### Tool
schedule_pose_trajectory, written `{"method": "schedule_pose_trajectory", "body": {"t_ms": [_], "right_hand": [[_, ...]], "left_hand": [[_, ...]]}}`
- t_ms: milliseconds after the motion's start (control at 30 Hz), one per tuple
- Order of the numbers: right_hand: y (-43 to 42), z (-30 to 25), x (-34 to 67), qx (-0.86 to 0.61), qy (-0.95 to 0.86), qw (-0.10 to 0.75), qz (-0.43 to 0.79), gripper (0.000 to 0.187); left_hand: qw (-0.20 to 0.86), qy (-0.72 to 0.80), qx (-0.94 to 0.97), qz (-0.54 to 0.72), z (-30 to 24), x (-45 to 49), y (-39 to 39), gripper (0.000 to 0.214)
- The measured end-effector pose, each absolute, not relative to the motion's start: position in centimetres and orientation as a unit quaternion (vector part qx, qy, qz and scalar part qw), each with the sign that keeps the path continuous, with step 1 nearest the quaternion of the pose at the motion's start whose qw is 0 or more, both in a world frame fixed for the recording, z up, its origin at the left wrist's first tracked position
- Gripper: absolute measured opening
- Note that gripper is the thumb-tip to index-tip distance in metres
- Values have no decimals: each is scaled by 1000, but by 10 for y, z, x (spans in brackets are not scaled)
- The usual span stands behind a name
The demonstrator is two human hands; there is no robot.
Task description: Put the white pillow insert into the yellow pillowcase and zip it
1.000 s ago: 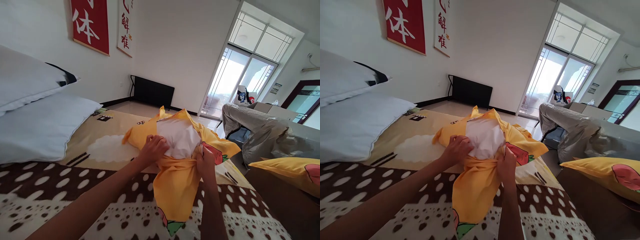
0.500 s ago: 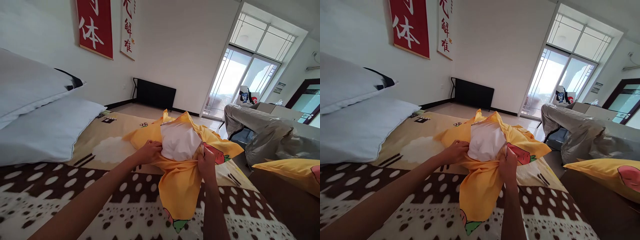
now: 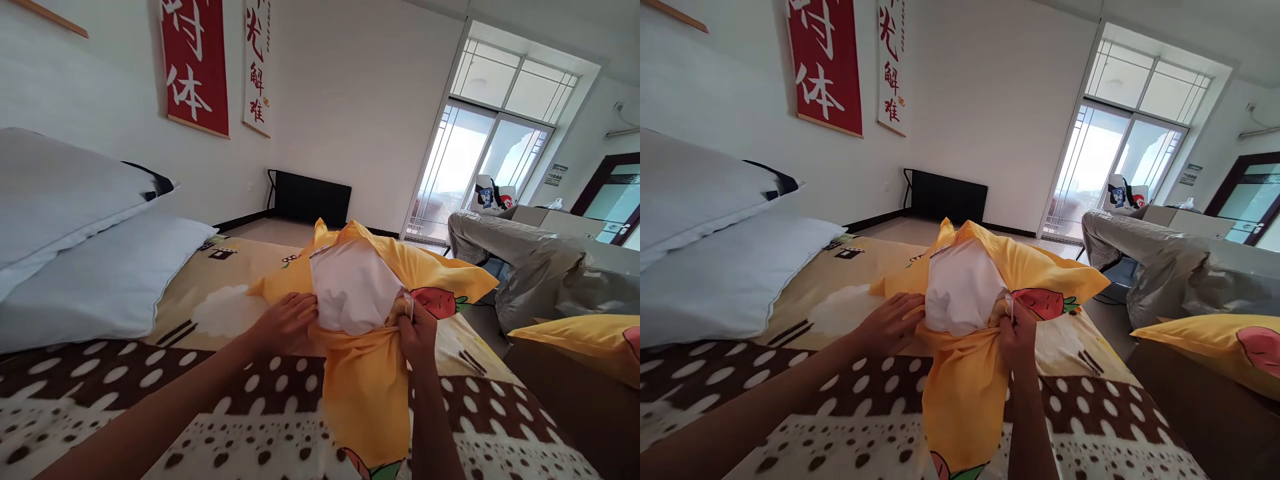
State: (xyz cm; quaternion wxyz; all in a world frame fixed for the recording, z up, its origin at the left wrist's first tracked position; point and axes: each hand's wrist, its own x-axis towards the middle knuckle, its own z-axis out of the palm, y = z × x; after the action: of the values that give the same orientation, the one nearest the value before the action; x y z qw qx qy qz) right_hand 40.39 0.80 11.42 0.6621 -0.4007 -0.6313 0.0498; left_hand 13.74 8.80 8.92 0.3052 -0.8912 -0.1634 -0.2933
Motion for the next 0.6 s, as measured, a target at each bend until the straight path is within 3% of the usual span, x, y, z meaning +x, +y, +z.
{"method": "schedule_pose_trajectory", "body": {"t_ms": [100, 300, 600], "right_hand": [[2, 119, 401, -378, -653, 655, 45, 14], [5, 115, 403, -459, -632, 624, -17, 13], [-2, 123, 396, -447, -692, 546, -151, 18]], "left_hand": [[273, -83, -899, -333, 105, 156, 61, 29], [4, -156, -973, -173, 128, 210, 46, 22], [-37, -203, -975, -85, 104, 251, 73, 13]]}}
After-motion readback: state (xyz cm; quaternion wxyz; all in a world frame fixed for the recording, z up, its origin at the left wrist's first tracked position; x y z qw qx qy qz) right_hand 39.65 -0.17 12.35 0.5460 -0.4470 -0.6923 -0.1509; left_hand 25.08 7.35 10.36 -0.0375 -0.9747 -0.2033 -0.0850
